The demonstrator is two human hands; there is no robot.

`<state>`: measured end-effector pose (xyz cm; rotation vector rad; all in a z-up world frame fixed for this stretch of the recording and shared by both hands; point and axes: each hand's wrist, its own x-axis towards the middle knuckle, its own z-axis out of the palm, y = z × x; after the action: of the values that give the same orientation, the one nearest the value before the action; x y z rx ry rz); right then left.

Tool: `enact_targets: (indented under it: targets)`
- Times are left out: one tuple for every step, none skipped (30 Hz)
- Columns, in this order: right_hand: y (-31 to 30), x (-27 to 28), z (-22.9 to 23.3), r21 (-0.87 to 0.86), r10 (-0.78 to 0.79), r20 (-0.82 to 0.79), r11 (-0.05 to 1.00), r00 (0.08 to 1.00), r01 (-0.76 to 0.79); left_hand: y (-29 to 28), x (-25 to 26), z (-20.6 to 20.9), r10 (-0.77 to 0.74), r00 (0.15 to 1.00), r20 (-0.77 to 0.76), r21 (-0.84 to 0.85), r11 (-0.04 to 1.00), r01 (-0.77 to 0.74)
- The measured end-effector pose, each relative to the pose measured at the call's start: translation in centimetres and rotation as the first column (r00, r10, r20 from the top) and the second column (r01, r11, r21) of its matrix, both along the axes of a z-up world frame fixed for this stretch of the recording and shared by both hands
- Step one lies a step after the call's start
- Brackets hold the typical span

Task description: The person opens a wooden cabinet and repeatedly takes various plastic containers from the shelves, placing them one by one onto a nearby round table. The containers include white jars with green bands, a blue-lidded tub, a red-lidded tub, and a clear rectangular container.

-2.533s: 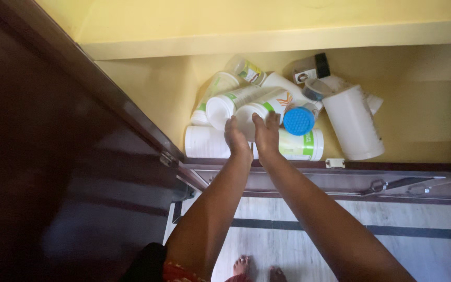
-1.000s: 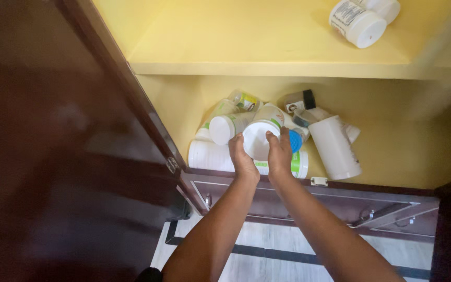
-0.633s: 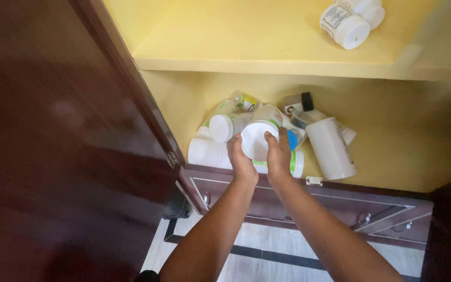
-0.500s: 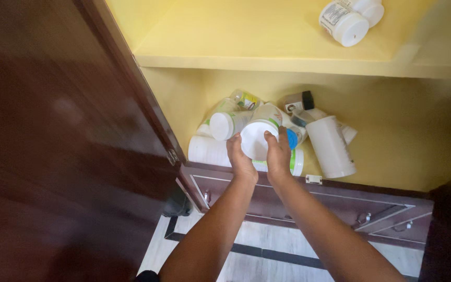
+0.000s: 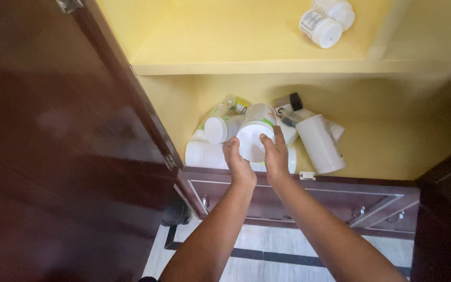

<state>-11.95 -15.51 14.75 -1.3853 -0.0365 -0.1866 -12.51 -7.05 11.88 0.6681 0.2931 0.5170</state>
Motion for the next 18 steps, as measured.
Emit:
enact_targets:
  targets:
    - [-0.1, -0.2, 0.0, -0.025, -0.023, 0.005, 0.999, 1.0, 0.023, 0.0, -0.2, 0.1, 0.006, 1.0, 0.008, 0.009, 1.0, -0.006]
    - [0.1, -0.4, 0.1, -0.051, -0.043, 0.01, 0.998, 0.999, 0.043, 0.1, -0.5, 0.2, 0.015, 1.0, 0.016, 0.017, 1.0, -0.016]
    - [0.2, -0.8, 0.2, -0.077, -0.062, 0.016, 0.995, 0.998, 0.063, 0.1, -0.9, 0.3, 0.006, 1.0, 0.017, 0.002, 1.0, -0.006]
    - [0.4, -1.3, 0.3, -0.035, -0.047, -0.001, 0.998, 0.999, 0.047, 0.2, -1.3, 0.4, 0.001, 1.0, 0.018, -0.012, 1.0, -0.001]
    - [0.5, -1.9, 0.4, 0.007, -0.031, -0.017, 0.999, 0.999, 0.031, 0.3, -1.7, 0.5, -0.004, 1.0, 0.019, -0.025, 1.0, 0.005]
    - [0.7, -2.6, 0.4, 0.05, -0.018, -0.034, 0.999, 0.999, 0.02, 0.4, -2.3, 0.5, -0.007, 1.0, 0.023, -0.015, 1.0, 0.007]
    - [0.9, -3.4, 0.4, 0.015, -0.046, -0.014, 0.999, 0.999, 0.046, 0.6, -2.8, 0.5, -0.01, 1.0, 0.026, -0.005, 1.0, 0.01]
    - [0.9, -4.2, 0.5, -0.021, -0.076, 0.007, 0.997, 0.997, 0.076, 0.5, -3.4, 0.6, -0.015, 0.999, 0.032, 0.003, 1.0, 0.015]
    - [0.9, -5.0, 0.5, -0.056, -0.105, 0.029, 0.993, 0.994, 0.106, 0.5, -4.1, 0.6, -0.028, 0.999, 0.025, 0.009, 1.0, 0.028]
    - [0.8, -5.7, 0.6, -0.03, -0.098, 0.01, 0.995, 0.995, 0.098, 0.5, -4.8, 0.6, -0.04, 0.999, 0.022, 0.014, 0.999, 0.04]
    - [0.6, -6.5, 0.7, -0.004, -0.091, -0.008, 0.996, 0.996, 0.091, 0.4, -5.6, 0.7, -0.053, 0.998, 0.019, 0.02, 0.998, 0.053]
    - [0.5, -7.2, 0.8, 0.024, -0.082, -0.025, 0.996, 0.996, 0.082, 0.4, -6.2, 0.9, -0.068, 0.997, 0.022, 0.017, 0.998, 0.067]
    - [0.4, -7.8, 0.9, 0.049, -0.087, -0.036, 0.995, 0.996, 0.088, 0.2, -6.9, 1.0, -0.082, 0.996, 0.024, 0.015, 0.997, 0.082]
    - [0.2, -8.6, 0.9, 0.073, -0.094, -0.049, 0.993, 0.994, 0.098, 0.0, -7.6, 1.1, -0.1, 0.995, 0.025, 0.012, 0.995, 0.1]
    - [0.0, -9.3, 0.9, 0.097, -0.101, -0.061, 0.989, 0.993, 0.107, -0.1, -8.2, 1.1, -0.114, 0.993, 0.021, 0.016, 0.993, 0.113]
    - [-0.3, -9.9, 0.9, 0.1, -0.105, -0.055, 0.989, 0.993, 0.11, -0.3, -8.8, 1.1, -0.129, 0.991, 0.016, 0.022, 0.991, 0.129]
    - [-0.5, -10.5, 0.8, 0.104, -0.108, -0.048, 0.988, 0.993, 0.113, -0.5, -9.3, 1.1, -0.145, 0.989, 0.011, 0.027, 0.989, 0.145]
    - [-0.8, -11.2, 0.6, 0.105, -0.112, -0.043, 0.988, 0.993, 0.116, -0.7, -9.9, 0.9, -0.155, 0.988, 0.015, 0.024, 0.988, 0.155]
